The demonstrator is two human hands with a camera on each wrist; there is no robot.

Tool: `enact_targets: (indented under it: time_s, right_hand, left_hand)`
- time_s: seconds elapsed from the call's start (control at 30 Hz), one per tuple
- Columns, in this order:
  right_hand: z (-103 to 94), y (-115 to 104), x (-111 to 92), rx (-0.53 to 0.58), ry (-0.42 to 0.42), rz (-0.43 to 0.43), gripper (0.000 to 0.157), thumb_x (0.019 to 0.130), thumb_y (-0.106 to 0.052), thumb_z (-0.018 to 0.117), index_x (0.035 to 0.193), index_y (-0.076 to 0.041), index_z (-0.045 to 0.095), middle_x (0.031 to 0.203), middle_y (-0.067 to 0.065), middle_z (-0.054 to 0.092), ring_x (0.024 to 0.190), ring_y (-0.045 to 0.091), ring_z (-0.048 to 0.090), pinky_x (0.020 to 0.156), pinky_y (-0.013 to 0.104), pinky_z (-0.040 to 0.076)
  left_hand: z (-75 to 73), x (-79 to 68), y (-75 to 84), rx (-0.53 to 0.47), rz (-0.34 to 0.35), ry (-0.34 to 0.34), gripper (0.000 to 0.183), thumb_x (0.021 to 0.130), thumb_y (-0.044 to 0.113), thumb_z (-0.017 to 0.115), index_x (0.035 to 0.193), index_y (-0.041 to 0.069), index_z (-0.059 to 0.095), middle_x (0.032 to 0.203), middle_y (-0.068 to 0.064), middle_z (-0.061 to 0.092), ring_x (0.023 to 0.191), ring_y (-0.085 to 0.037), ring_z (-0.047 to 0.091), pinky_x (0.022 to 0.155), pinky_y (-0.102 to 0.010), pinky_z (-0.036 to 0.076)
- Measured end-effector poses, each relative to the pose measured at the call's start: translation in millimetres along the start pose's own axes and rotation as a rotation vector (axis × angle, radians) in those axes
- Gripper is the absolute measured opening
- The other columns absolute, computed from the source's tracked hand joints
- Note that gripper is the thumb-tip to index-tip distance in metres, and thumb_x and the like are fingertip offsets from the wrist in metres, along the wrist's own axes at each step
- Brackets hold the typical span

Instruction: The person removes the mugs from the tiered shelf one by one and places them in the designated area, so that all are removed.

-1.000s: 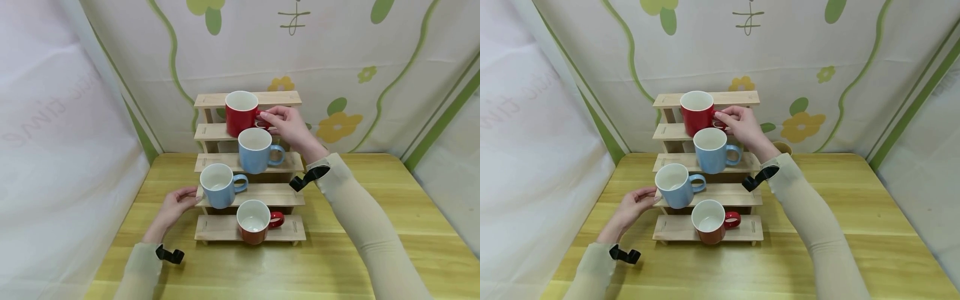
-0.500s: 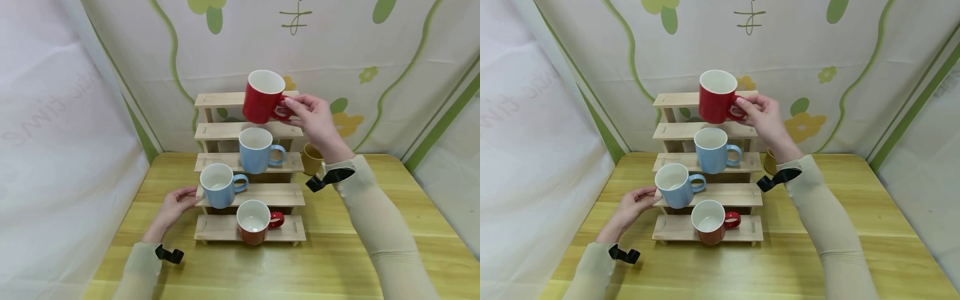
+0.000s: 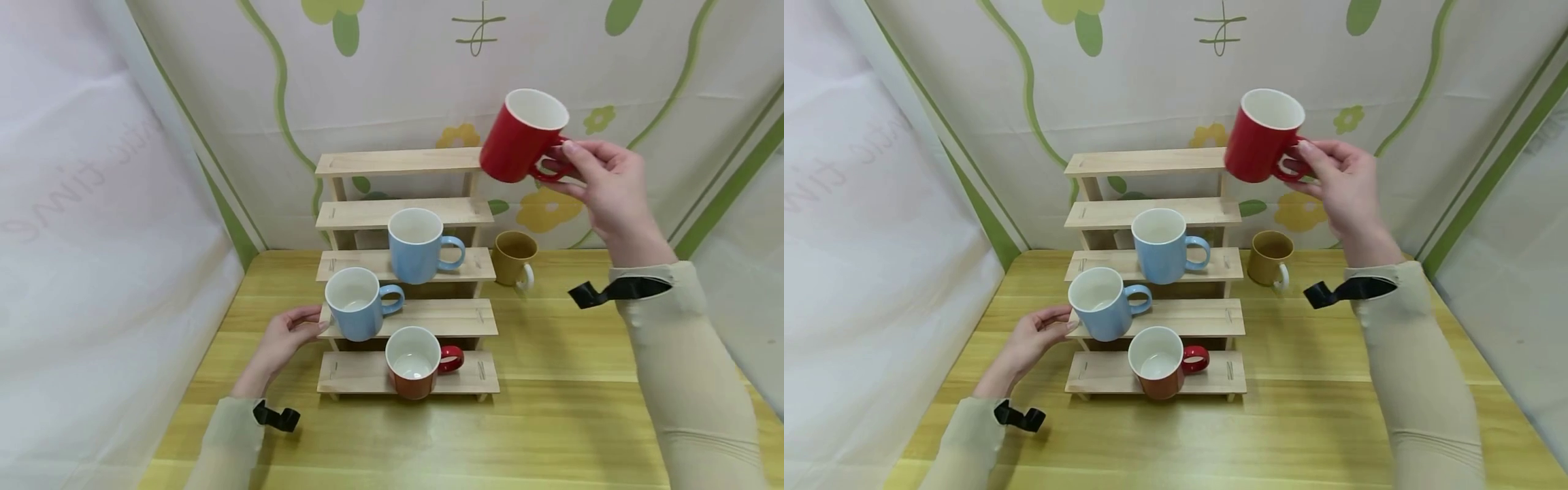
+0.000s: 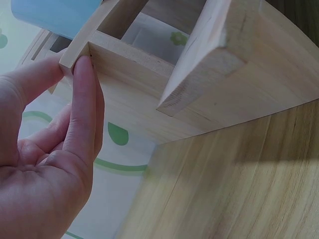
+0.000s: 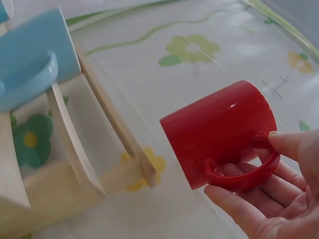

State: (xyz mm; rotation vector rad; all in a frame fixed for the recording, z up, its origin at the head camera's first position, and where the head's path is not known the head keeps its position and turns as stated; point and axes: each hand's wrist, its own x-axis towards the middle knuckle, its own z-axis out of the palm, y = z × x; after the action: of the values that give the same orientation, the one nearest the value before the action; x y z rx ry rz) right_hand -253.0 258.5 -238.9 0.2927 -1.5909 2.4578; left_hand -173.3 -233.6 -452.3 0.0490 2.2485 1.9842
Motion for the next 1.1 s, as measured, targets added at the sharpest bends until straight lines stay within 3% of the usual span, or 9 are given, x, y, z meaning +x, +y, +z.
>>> enact_targets:
  time_s: [0.4,1.1]
  right_hand:
    - [-53.5,-4.0,-8.1,-0.001,0.147,0.07,0.038,0.084,-0.008,0.083,0.116,0.008,0.069,0.11,0.018,0.073,0.097,0.028,0.073,0.076,0.04,0.058]
    - [-140.9,49.6,-27.8,-0.18,0.322,0.158,0.029,0.088,-0.019,0.08,0.11,-0.001,0.072,0.098,0.005,0.076,0.087,0.015,0.074,0.07,0.03,0.061]
  left_hand:
    - [-4.3,-0.3,-0.4,-0.002,-0.009,0.009,0.049,0.095,0.005,0.073,0.137,-0.011,0.053,0.121,-0.02,0.063,0.099,-0.015,0.068,0.086,-0.03,0.059]
    - [-4.0,-4.0,-1.4,-0.025,0.007,-0.002,0.049,0.095,0.004,0.072,0.136,-0.012,0.053,0.12,-0.02,0.063,0.098,-0.016,0.068,0.086,-0.031,0.059]
